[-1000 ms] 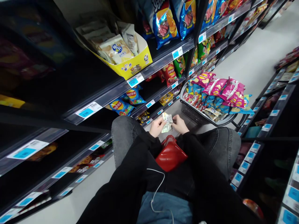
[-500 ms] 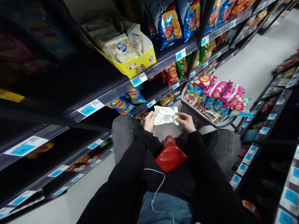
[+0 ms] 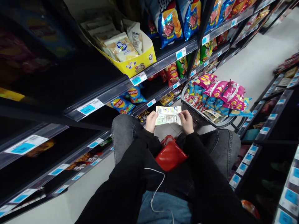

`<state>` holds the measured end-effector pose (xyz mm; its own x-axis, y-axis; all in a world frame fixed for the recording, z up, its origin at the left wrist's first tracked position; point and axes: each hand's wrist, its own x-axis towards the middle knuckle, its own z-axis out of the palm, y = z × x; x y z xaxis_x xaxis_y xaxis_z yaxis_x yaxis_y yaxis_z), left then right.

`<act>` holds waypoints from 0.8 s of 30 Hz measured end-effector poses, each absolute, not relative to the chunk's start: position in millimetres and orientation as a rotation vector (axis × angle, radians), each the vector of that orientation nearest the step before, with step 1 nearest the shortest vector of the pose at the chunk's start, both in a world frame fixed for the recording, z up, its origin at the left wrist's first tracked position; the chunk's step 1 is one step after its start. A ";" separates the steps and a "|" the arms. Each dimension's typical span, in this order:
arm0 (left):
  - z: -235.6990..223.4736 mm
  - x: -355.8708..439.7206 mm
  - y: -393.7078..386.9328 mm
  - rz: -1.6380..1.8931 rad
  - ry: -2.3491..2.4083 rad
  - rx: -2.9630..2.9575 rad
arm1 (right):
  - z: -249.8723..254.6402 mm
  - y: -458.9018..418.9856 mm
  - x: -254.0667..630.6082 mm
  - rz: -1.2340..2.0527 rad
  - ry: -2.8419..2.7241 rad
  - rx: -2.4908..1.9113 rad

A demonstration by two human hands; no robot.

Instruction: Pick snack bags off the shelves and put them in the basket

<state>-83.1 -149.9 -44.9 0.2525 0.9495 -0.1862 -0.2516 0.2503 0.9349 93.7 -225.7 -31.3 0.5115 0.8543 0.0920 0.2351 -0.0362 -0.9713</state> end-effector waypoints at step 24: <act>-32.5 -80.5 -155.0 0.812 0.884 0.917 | -17.4 -234.9 110.6 1.008 -0.827 -1.347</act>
